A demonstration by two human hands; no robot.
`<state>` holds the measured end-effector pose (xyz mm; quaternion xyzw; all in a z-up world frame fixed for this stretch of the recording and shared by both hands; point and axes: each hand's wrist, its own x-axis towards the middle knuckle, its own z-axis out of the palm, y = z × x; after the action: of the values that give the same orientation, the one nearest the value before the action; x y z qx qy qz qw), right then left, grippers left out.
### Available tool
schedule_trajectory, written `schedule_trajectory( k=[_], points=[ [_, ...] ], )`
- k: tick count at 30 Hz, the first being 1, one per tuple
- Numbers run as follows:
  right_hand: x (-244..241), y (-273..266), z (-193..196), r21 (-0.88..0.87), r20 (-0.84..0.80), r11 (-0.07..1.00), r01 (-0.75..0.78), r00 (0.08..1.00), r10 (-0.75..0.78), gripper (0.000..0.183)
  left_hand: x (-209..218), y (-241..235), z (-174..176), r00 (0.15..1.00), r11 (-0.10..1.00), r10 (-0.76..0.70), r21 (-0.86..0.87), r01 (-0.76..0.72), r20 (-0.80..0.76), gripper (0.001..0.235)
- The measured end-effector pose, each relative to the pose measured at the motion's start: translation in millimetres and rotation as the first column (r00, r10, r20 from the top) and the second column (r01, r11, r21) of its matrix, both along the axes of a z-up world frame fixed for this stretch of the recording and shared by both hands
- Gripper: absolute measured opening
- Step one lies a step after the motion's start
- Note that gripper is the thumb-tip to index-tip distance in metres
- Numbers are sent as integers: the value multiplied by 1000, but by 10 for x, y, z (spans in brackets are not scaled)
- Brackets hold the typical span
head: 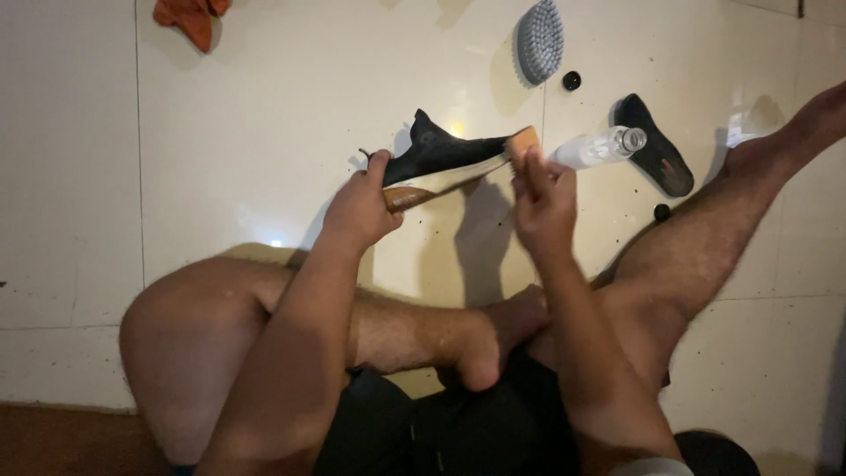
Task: The person sits on the floor and scrubs the sole of a black sneaker using a brush and cleaning solution. They apply liquid to the brush and repeatedly scrub the shoe's sole, focusing on the white and orange sections.
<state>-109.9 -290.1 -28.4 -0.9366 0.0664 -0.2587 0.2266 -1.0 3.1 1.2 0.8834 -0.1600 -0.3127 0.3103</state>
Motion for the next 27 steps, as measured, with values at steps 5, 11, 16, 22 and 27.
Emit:
schedule_trajectory(
  k=[5,11,16,22,27],
  points=[
    [-63,550,383,-147,66,963,-226,969,237,46,8,-23,-54,1000,1000,-21,22,21,20,89],
    [64,687,664,951,-265,98,292,939,-220,32,16,-20,-22,1000,999,-10,33,10,10,88],
    [20,-283,-124,5,79,999,-49,996,48,53,20,-24,8,1000,999,-19,35,19,-3,88],
    [-246,247,-140,35,-26,996,-84,996,85,59,31,-18,-30,1000,999,-9,35,9,-17,89],
    [-102,756,590,-49,-66,941,-336,941,332,50,29,-33,79,1000,1000,-8,15,8,11,86]
  ],
)
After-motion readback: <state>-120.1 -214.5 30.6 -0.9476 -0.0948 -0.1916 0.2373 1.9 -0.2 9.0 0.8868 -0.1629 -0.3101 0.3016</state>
